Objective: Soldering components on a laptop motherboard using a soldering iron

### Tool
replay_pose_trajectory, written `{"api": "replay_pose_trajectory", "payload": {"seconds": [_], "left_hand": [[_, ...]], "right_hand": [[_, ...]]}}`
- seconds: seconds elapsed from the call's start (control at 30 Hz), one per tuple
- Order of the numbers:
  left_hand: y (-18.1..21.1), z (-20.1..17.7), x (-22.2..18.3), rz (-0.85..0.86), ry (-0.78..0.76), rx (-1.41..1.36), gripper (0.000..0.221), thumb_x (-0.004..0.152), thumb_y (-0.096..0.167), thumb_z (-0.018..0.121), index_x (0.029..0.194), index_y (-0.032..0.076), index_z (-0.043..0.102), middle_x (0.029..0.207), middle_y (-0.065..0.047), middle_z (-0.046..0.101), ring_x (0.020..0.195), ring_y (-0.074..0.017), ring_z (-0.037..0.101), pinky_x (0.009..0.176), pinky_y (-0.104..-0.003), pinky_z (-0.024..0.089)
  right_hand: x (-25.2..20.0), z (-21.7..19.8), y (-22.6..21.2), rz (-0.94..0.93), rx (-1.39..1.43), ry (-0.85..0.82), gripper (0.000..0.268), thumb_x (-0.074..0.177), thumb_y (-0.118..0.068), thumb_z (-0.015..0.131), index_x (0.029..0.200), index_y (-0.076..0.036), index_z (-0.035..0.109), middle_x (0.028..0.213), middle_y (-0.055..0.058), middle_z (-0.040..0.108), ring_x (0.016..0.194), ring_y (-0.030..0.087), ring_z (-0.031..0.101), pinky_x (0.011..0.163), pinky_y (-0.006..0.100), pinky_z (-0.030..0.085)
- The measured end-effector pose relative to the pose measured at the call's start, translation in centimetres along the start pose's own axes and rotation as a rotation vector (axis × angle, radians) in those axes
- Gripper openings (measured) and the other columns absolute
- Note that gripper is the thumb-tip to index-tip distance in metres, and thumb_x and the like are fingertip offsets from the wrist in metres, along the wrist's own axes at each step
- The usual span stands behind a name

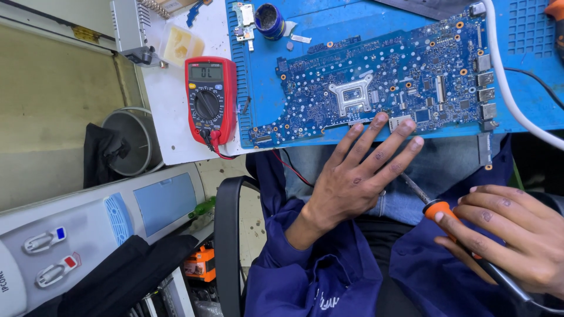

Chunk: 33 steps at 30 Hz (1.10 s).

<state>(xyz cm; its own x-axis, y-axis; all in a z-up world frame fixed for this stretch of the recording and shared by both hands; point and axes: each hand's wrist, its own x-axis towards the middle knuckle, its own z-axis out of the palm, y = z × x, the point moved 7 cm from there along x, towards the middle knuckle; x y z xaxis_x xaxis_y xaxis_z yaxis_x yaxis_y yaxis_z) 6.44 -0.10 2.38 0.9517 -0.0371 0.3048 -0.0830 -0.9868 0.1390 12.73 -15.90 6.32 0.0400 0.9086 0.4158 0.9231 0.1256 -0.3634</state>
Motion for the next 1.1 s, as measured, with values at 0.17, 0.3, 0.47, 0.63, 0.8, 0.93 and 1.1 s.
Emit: {"api": "replay_pose_trajectory", "payload": {"seconds": [0.17, 0.3, 0.47, 0.63, 0.8, 0.93, 1.1], "left_hand": [[-0.1, -0.1, 0.0, 0.000, -0.008, 0.001, 0.051, 0.109, 0.010, 0.031, 0.153, 0.019, 0.055, 0.159, -0.005, 0.052, 0.151, -0.0321, 0.048, 0.127, -0.045, 0.028], [0.0, -0.1, 0.0, 0.003, -0.012, -0.033, 0.053, 0.108, 0.005, 0.030, 0.154, 0.017, 0.054, 0.160, -0.006, 0.050, 0.152, -0.0338, 0.044, 0.127, -0.047, 0.029], [0.2, 0.0, -0.3, 0.009, -0.001, -0.113, 0.050, 0.108, 0.001, 0.035, 0.153, 0.015, 0.053, 0.160, -0.010, 0.047, 0.152, -0.0385, 0.043, 0.127, -0.054, 0.032], [0.8, -5.5, -1.4, -0.053, 0.212, -0.391, 0.039, 0.117, 0.021, 0.031, 0.143, 0.009, 0.058, 0.150, -0.017, 0.056, 0.143, -0.0503, 0.056, 0.121, -0.065, 0.051], [0.5, -10.5, -4.2, -0.223, 0.428, -0.053, 0.024, 0.107, 0.004, 0.053, 0.113, 0.010, 0.076, 0.117, -0.019, 0.070, 0.069, -0.0167, 0.074, 0.059, -0.026, 0.058], [-3.2, -8.1, -3.8, -0.365, 0.346, 0.086, 0.056, 0.088, -0.020, 0.043, 0.128, 0.007, 0.072, 0.131, -0.019, 0.069, 0.099, -0.0309, 0.079, 0.070, -0.035, 0.062], [-7.9, -5.4, -4.1, -0.618, 0.169, 0.057, 0.052, 0.100, 0.038, 0.072, 0.143, 0.011, 0.059, 0.152, -0.016, 0.054, 0.139, -0.0380, 0.057, 0.095, -0.047, 0.061]], "right_hand": [[0.1, -0.1, 0.0, 0.010, -0.002, -0.010, 0.026, 0.089, -0.026, 0.075, 0.102, -0.003, 0.073, 0.088, 0.015, 0.071, 0.082, 0.031, 0.070, 0.083, 0.046, 0.059], [0.0, -0.2, 0.2, 0.001, 0.033, -0.027, 0.026, 0.089, -0.025, 0.075, 0.106, -0.006, 0.072, 0.090, 0.009, 0.070, 0.080, 0.027, 0.069, 0.083, 0.045, 0.060], [0.4, -0.6, 0.2, -0.032, 0.018, 0.007, 0.024, 0.091, -0.023, 0.076, 0.105, -0.004, 0.071, 0.090, 0.010, 0.069, 0.080, 0.026, 0.068, 0.081, 0.044, 0.060], [0.7, -1.0, 0.3, -0.035, 0.034, 0.049, 0.020, 0.092, -0.022, 0.075, 0.099, -0.003, 0.071, 0.086, 0.010, 0.068, 0.076, 0.025, 0.068, 0.078, 0.042, 0.061], [0.3, -0.9, 0.2, -0.033, 0.028, 0.018, 0.024, 0.092, -0.024, 0.074, 0.105, -0.004, 0.071, 0.090, 0.009, 0.069, 0.080, 0.025, 0.068, 0.081, 0.043, 0.061], [-0.3, -0.8, -0.3, -0.047, 0.029, 0.016, 0.028, 0.088, -0.026, 0.077, 0.106, -0.005, 0.071, 0.092, 0.010, 0.071, 0.082, 0.029, 0.069, 0.081, 0.046, 0.061], [-1.0, 0.0, 0.1, 0.016, -0.032, -0.050, 0.034, 0.085, -0.033, 0.075, 0.107, -0.007, 0.073, 0.091, 0.011, 0.072, 0.082, 0.030, 0.071, 0.080, 0.046, 0.060]]}}
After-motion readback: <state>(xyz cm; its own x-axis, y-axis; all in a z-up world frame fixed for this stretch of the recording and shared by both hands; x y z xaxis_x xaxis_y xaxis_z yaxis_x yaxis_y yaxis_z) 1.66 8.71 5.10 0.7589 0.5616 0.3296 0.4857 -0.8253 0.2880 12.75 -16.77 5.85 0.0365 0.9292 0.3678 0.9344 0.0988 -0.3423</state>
